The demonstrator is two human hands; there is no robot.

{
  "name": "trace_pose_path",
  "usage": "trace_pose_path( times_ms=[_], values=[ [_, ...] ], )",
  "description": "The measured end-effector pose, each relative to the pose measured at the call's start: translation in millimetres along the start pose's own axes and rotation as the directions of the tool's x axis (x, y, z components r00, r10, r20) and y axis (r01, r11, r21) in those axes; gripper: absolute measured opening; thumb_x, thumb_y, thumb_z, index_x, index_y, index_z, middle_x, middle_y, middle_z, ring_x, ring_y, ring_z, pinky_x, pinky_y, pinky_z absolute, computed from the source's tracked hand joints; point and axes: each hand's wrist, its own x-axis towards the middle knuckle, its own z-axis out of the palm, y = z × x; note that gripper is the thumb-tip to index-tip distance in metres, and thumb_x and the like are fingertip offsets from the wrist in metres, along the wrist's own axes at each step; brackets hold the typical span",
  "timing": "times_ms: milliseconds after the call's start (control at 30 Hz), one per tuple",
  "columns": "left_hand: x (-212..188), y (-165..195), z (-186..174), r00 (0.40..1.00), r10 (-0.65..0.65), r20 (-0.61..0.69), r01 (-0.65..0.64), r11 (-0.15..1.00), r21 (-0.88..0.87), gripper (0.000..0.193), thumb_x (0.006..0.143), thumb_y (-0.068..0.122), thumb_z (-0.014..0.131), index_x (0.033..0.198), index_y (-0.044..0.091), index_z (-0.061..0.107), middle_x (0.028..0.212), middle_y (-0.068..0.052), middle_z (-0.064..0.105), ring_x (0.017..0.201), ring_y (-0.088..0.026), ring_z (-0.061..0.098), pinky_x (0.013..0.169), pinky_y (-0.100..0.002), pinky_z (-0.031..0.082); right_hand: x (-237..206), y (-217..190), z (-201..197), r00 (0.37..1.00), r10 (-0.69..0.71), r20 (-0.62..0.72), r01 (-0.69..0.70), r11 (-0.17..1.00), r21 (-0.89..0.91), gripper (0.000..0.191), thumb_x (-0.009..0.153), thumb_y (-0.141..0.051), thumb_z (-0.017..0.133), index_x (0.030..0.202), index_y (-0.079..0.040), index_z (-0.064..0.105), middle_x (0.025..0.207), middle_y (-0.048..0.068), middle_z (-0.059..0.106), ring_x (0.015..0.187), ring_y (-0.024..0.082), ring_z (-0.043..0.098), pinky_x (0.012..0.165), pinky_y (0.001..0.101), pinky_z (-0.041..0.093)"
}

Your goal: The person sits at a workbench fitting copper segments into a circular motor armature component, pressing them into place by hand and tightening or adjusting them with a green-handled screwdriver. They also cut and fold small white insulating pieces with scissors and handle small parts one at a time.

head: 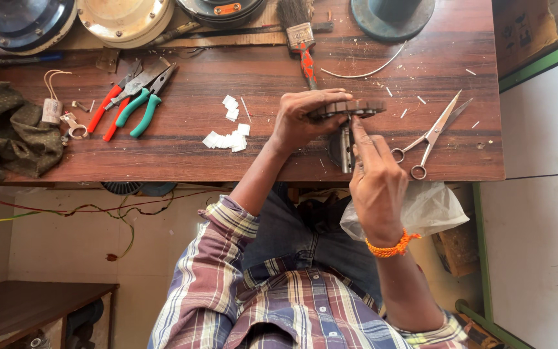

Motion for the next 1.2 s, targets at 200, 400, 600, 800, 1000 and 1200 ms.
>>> trace_pose_path(
  times_ms=[200, 400, 600, 800, 1000, 1200],
  values=[
    [5, 6, 0, 0.997, 0.027, 0.070, -0.028, 1.000, 0.003, 0.036, 0.083, 0.011, 0.086, 0.116, 0.009, 0.073, 0.114, -0.007, 0.077, 0.115, -0.026, 0.075, 0.095, -0.035, 0.062, -6, 14, -5, 0.995, -0.093, -0.026, 0.097, 0.974, 0.206, 0.044, 0.103, 0.002, 0.060, 0.147, -0.004, 0.059, 0.107, 0.018, 0.065, 0.087, 0.034, 0.066, 0.076, 0.0426, 0.053],
    [7, 5, -1, 0.991, -0.065, 0.119, 0.069, 0.997, -0.035, 0.035, 0.086, 0.012, 0.087, 0.116, 0.010, 0.071, 0.115, -0.006, 0.077, 0.102, -0.019, 0.078, 0.088, -0.030, 0.063, -55, 34, -25, 0.944, 0.325, 0.057, -0.300, 0.774, 0.558, 0.036, 0.107, -0.003, 0.055, 0.140, -0.005, 0.066, 0.100, 0.005, 0.069, 0.067, 0.008, 0.047, 0.058, 0.0256, 0.039],
    [8, 18, -4, 0.976, -0.144, 0.164, 0.166, 0.977, -0.132, 0.041, 0.092, 0.008, 0.080, 0.130, 0.010, 0.066, 0.120, -0.006, 0.075, 0.106, -0.018, 0.079, 0.089, -0.031, 0.063, -55, 45, -21, 0.983, 0.181, 0.030, -0.162, 0.780, 0.604, 0.032, 0.106, -0.004, 0.064, 0.138, 0.000, 0.064, 0.112, 0.005, 0.070, 0.091, 0.004, 0.060, 0.074, 0.0183, 0.049],
    [8, 23, -2, 0.988, 0.012, 0.152, -0.001, 0.997, -0.073, 0.039, 0.083, 0.003, 0.081, 0.120, 0.007, 0.071, 0.119, -0.011, 0.074, 0.116, -0.024, 0.073, 0.098, -0.038, 0.061, -29, 51, -27, 0.982, 0.155, -0.109, -0.061, 0.805, 0.591, 0.024, 0.112, -0.003, 0.061, 0.135, 0.001, 0.065, 0.111, 0.006, 0.072, 0.101, 0.006, 0.067, 0.086, 0.0205, 0.054],
    [5, 16, 4, 0.997, -0.022, 0.080, 0.027, 0.997, -0.069, 0.028, 0.086, 0.000, 0.075, 0.112, 0.009, 0.071, 0.109, -0.007, 0.079, 0.120, -0.022, 0.075, 0.105, -0.037, 0.061, -18, 56, -38, 0.974, 0.206, -0.091, -0.086, 0.715, 0.694, 0.029, 0.113, -0.007, 0.062, 0.141, 0.001, 0.062, 0.110, 0.005, 0.071, 0.087, 0.003, 0.061, 0.066, 0.0173, 0.045],
    [8, 18, -1, 0.992, -0.124, 0.040, 0.124, 0.992, -0.003, 0.037, 0.094, 0.006, 0.079, 0.127, 0.008, 0.064, 0.115, -0.011, 0.076, 0.103, -0.021, 0.077, 0.088, -0.034, 0.061, -27, 37, -19, 0.965, 0.253, 0.073, -0.227, 0.657, 0.719, 0.031, 0.109, -0.013, 0.060, 0.137, 0.001, 0.064, 0.100, 0.004, 0.073, 0.061, 0.000, 0.046, 0.052, 0.0185, 0.038]
  ],
)
